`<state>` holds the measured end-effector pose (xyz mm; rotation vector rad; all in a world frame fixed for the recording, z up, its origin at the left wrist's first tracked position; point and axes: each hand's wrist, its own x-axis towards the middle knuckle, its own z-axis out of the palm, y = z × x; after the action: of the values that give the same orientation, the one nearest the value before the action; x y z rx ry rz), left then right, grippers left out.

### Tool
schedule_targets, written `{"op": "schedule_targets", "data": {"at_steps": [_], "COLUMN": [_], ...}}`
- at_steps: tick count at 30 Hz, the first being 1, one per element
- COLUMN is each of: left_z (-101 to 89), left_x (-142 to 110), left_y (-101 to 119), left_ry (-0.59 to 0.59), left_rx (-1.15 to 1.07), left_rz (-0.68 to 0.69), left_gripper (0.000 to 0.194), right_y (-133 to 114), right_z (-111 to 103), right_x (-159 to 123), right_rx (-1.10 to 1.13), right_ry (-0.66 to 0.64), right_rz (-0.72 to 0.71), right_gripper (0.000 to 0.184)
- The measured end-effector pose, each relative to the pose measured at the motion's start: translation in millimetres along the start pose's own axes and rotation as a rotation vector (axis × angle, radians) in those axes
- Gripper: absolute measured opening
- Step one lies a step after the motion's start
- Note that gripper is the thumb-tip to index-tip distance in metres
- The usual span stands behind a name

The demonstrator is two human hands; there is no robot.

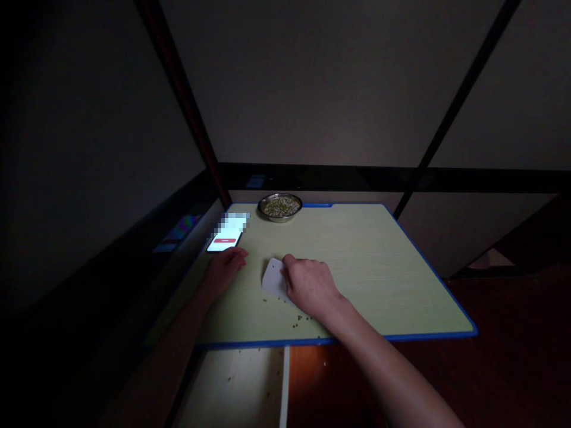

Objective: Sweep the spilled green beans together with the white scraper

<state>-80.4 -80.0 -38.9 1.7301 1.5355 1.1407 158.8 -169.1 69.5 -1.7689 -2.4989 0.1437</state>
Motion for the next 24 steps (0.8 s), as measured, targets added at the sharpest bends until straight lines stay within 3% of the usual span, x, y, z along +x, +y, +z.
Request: {"op": "schedule_targets", "data": {"at_steps": [24], "left_z": [0.1], "left_x": [0.0], "left_y": [0.7], "left_ry": [-0.004], "left_rx": [0.033], "left_rz": [0.007], "left_gripper": [0.027], "right_y": [0.6], "right_z": [1.1], "right_x": [-0.8], "right_rx": [0.032], "right_ry": [-0.031], "right_rz": [0.03], "right_gripper": [0.031]}}
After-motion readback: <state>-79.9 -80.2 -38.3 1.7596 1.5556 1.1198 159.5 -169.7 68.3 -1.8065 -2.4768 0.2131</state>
